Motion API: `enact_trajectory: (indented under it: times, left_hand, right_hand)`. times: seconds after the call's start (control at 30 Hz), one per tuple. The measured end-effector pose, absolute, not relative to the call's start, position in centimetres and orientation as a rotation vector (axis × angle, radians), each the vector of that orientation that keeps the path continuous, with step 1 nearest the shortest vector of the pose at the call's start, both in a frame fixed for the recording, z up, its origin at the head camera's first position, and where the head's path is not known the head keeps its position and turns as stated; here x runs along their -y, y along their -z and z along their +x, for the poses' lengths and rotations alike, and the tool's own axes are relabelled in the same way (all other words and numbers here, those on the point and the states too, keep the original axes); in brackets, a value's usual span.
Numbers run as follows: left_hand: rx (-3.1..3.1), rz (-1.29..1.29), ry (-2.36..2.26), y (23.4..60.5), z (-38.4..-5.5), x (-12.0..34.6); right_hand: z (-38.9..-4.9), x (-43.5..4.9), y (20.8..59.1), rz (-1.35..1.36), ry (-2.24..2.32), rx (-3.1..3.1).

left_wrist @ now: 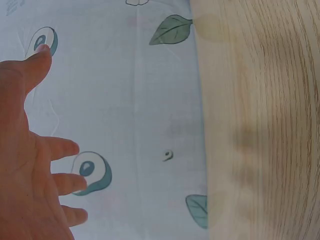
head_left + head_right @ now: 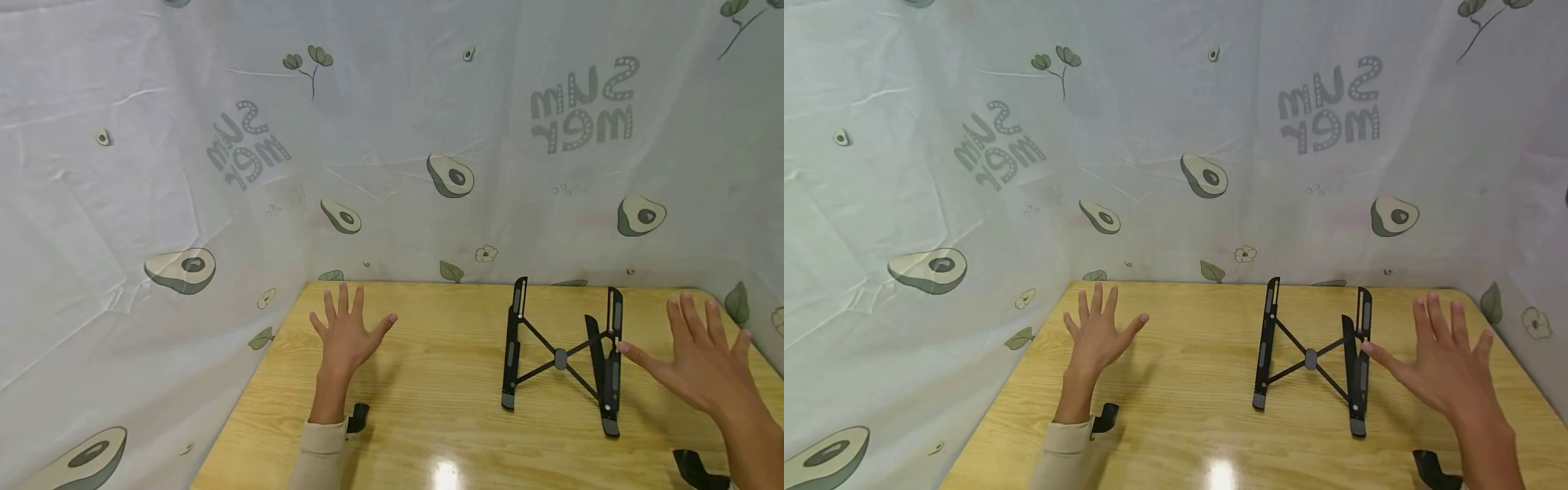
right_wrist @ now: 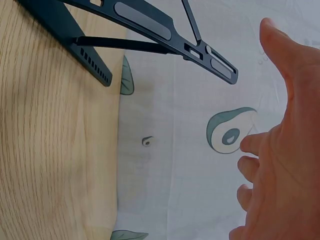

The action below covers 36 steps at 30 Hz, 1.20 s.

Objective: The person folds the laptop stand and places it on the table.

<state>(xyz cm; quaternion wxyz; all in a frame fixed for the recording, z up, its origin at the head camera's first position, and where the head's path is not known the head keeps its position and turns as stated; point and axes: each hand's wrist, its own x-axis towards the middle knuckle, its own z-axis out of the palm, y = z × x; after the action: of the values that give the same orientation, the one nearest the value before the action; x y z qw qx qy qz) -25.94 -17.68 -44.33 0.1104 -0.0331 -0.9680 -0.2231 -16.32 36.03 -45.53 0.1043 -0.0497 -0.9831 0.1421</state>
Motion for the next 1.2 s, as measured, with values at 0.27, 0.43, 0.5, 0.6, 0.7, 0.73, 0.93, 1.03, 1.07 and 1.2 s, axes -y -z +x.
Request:
enact_trajectory:
  times: [0.27, 0.43, 0.5, 0.6, 0.7, 0.73, 0.93, 1.03, 1.07, 1.2]
  left_hand:
    - [2.857, -0.130, 0.642, 44.1, -25.9, 17.2]
    - [2.856, -0.136, 0.650, 44.2, -26.0, 17.1]
    - [2.860, -0.128, 0.640, 44.4, -26.0, 17.1]
    - [2.867, -0.124, 0.641, 44.7, -26.0, 17.0]
    - [2.863, -0.133, 0.664, 44.9, -25.9, 16.7]
    - [2.856, -0.140, 0.681, 44.9, -25.9, 16.6]
    - [2.832, -0.200, 0.757, 45.1, -25.8, 15.5]
    - [2.836, -0.232, 0.774, 45.2, -25.7, 14.8]
    - [2.838, -0.242, 0.783, 45.2, -25.7, 14.5]
    - [2.835, -0.281, 0.802, 45.4, -25.9, 13.6]
  right_hand:
    - [-16.2, -35.9, 45.4, -0.122, -0.450, 2.890]
    - [-16.3, -35.7, 45.6, -0.111, -0.459, 2.895]
    - [-16.4, -35.6, 45.8, -0.106, -0.468, 2.906]
    - [-16.5, -35.4, 46.0, -0.098, -0.485, 2.923]
    - [-16.6, -35.1, 46.1, -0.074, -0.515, 2.923]
    - [-16.7, -35.1, 46.1, -0.065, -0.529, 2.922]
    - [-17.0, -35.0, 46.2, -0.009, -0.616, 2.922]
    - [-17.1, -35.1, 46.3, 0.025, -0.668, 2.929]
    - [-17.1, -35.2, 46.3, 0.035, -0.689, 2.935]
    - [-17.1, -35.4, 46.2, 0.051, -0.775, 2.968]
